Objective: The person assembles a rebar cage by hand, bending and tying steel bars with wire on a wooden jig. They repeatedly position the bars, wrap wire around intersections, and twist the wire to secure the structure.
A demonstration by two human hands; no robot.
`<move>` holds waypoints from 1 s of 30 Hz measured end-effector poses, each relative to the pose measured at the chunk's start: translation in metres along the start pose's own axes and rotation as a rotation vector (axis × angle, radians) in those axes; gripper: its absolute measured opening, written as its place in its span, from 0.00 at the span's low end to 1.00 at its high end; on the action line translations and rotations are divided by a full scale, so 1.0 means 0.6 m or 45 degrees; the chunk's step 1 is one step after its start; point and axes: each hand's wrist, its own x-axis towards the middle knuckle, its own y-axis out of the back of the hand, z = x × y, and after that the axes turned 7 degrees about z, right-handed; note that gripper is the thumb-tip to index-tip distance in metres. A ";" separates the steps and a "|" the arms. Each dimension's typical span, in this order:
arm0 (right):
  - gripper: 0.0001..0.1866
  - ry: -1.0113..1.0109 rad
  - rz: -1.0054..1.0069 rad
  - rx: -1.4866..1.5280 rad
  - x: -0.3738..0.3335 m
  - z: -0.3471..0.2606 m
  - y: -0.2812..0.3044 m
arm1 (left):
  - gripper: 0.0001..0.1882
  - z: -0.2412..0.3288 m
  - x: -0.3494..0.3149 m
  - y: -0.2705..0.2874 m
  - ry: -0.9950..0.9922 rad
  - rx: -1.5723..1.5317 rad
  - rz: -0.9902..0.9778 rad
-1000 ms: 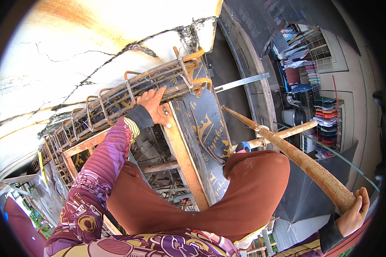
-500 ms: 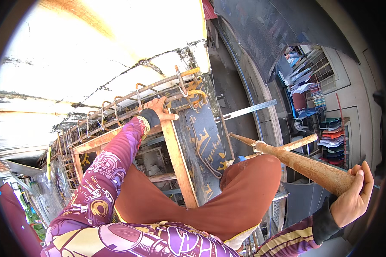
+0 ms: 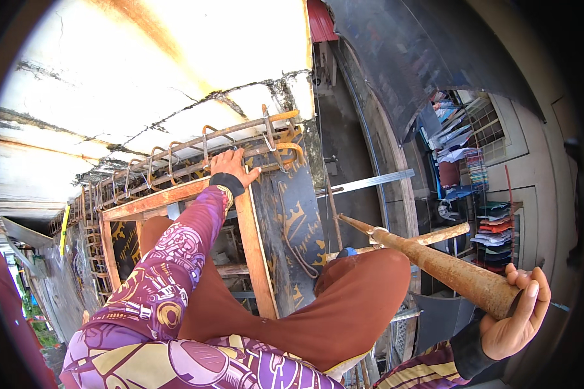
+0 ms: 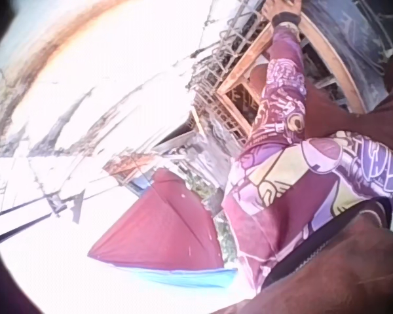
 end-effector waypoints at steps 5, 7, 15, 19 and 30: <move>0.15 0.018 0.070 0.035 -0.005 0.001 -0.008 | 0.42 -0.006 -0.003 -0.005 0.000 0.003 0.022; 0.15 0.011 0.093 0.014 -0.006 0.000 -0.009 | 0.42 -0.004 -0.002 -0.004 0.007 -0.003 0.028; 0.15 -0.013 0.138 -0.053 -0.004 -0.006 -0.015 | 0.43 -0.006 0.002 0.007 0.017 -0.045 -0.007; 0.15 -0.001 0.162 -0.064 -0.003 0.000 -0.007 | 0.43 0.001 0.001 0.013 0.041 -0.041 -0.057; 0.13 0.019 0.311 -0.061 -0.004 0.001 -0.021 | 0.43 0.008 0.002 0.016 0.039 -0.054 -0.106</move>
